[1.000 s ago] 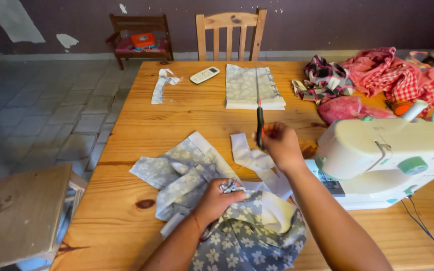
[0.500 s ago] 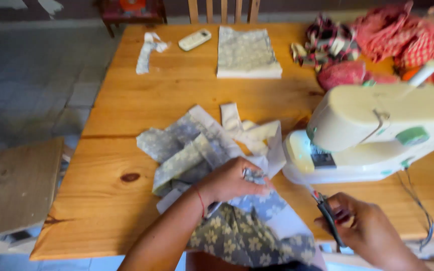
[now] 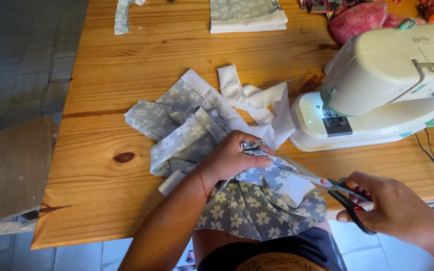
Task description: The person cuts a piece of patterned fabric on a wooden table using scissors. They trim the edges and remove excess material, then fold and smooth the fabric. Finally, they trim loose threads from the cut edges.
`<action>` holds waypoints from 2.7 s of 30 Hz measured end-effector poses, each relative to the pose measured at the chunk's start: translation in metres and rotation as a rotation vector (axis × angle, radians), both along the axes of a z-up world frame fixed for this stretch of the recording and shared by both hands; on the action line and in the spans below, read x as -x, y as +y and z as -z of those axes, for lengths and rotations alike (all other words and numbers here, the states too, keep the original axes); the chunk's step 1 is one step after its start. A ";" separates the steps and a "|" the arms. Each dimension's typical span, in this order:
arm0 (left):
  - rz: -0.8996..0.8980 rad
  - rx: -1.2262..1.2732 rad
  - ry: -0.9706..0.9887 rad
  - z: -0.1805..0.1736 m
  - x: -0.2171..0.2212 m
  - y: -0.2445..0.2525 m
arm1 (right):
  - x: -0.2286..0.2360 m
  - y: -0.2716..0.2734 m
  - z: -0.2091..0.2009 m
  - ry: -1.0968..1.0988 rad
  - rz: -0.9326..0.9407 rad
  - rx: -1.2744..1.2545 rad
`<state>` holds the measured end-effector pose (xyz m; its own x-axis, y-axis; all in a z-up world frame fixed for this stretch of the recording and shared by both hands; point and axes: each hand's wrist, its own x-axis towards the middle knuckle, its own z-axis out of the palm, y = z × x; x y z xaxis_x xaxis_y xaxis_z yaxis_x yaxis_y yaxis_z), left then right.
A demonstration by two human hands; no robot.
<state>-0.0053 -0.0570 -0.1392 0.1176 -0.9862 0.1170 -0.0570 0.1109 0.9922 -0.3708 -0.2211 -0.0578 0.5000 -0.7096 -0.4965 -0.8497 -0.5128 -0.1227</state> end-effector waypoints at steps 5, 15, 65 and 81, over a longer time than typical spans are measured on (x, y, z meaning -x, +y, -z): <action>-0.055 -0.040 0.017 -0.007 0.005 0.005 | -0.010 -0.006 0.008 -0.079 -0.050 -0.003; -0.163 -0.063 0.028 -0.003 0.008 0.004 | -0.005 -0.024 0.016 -0.004 -0.129 0.130; -0.173 -0.029 -0.092 -0.011 0.012 0.007 | -0.023 -0.012 0.013 -0.106 -0.138 0.114; -0.159 -0.007 -0.034 -0.026 0.008 0.017 | -0.014 -0.013 0.018 -0.178 -0.103 0.116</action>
<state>-0.0136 -0.0396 -0.1128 0.2685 -0.9561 0.1171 -0.1064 0.0914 0.9901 -0.3563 -0.2345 -0.0755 0.6452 -0.6973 -0.3123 -0.7623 -0.6153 -0.2009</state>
